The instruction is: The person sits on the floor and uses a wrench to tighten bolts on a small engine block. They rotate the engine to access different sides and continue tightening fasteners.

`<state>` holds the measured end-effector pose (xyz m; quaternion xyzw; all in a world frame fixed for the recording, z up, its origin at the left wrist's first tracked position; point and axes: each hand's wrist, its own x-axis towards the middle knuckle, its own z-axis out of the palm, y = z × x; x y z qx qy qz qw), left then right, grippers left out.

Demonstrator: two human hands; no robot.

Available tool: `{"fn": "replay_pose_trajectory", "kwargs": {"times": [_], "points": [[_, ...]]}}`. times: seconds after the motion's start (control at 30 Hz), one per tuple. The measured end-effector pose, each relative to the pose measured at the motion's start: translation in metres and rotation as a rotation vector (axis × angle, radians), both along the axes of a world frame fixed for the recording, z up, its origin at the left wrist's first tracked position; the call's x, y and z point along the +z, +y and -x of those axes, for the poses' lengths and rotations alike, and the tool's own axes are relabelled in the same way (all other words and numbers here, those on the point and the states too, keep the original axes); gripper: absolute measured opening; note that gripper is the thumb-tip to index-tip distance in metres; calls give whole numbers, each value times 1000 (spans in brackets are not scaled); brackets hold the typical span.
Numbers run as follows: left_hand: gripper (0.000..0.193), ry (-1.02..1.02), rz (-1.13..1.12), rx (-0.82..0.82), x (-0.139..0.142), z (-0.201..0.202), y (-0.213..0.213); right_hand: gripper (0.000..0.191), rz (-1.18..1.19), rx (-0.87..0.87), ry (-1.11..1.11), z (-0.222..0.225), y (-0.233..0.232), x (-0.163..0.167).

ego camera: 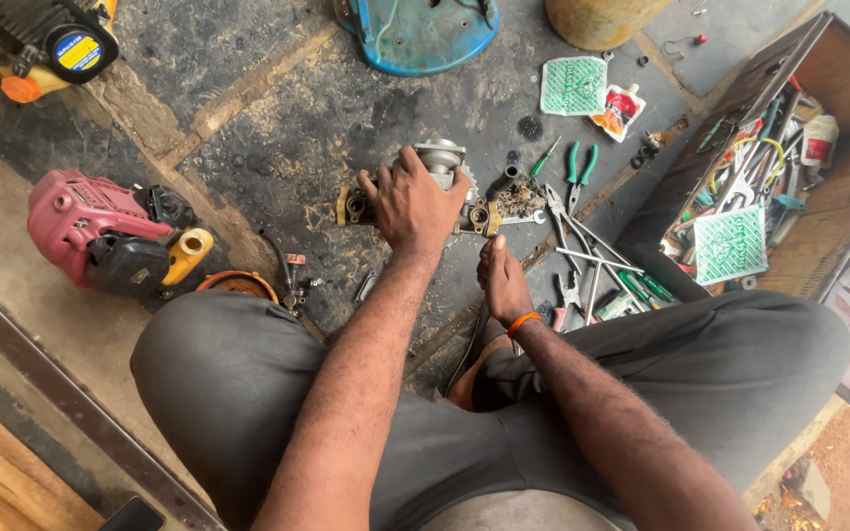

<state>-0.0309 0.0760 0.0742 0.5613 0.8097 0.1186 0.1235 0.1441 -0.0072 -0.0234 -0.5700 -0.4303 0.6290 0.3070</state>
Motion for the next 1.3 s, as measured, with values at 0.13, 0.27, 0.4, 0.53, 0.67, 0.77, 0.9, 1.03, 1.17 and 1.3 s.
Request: {"fn": "replay_pose_trajectory", "kwargs": {"times": [0.13, 0.27, 0.4, 0.53, 0.67, 0.77, 0.9, 1.03, 1.17, 1.3], "points": [[76, 2, 14, -12, -1, 1, 1, 58, 54, 36, -119, 1, 1, -2], [74, -1, 6, -2, -4, 1, 3, 45, -19, 125, -185, 1, 5, 8], [76, -1, 30, -9, -6, 1, 1, 44, -76, 208, -395, 0, 3, 21], [80, 6, 17, -14, -4, 2, 2, 56, -13, 140, -283, 5, 1, 23], [78, 1, 34, -16, -2, 2, 2, 61, -13, 104, -222, 6, -2, 18], [77, 4, 51, -21, -3, 2, 1, 59, -38, 71, -181, 7, -5, 16], [79, -26, 21, -10, -3, 1, 2, 55, -70, 31, -133, 11, -12, 20], [78, -23, 9, -6, -1, 1, 1, 49, -82, -53, -170, 17, -18, 29], [74, -8, 24, -9, 0, -1, -2, 43, -228, 78, -471, 16, -13, 39], [76, -11, 11, -9, -2, 0, -1, 35, -237, 107, -607, 16, -9, 44]]}}
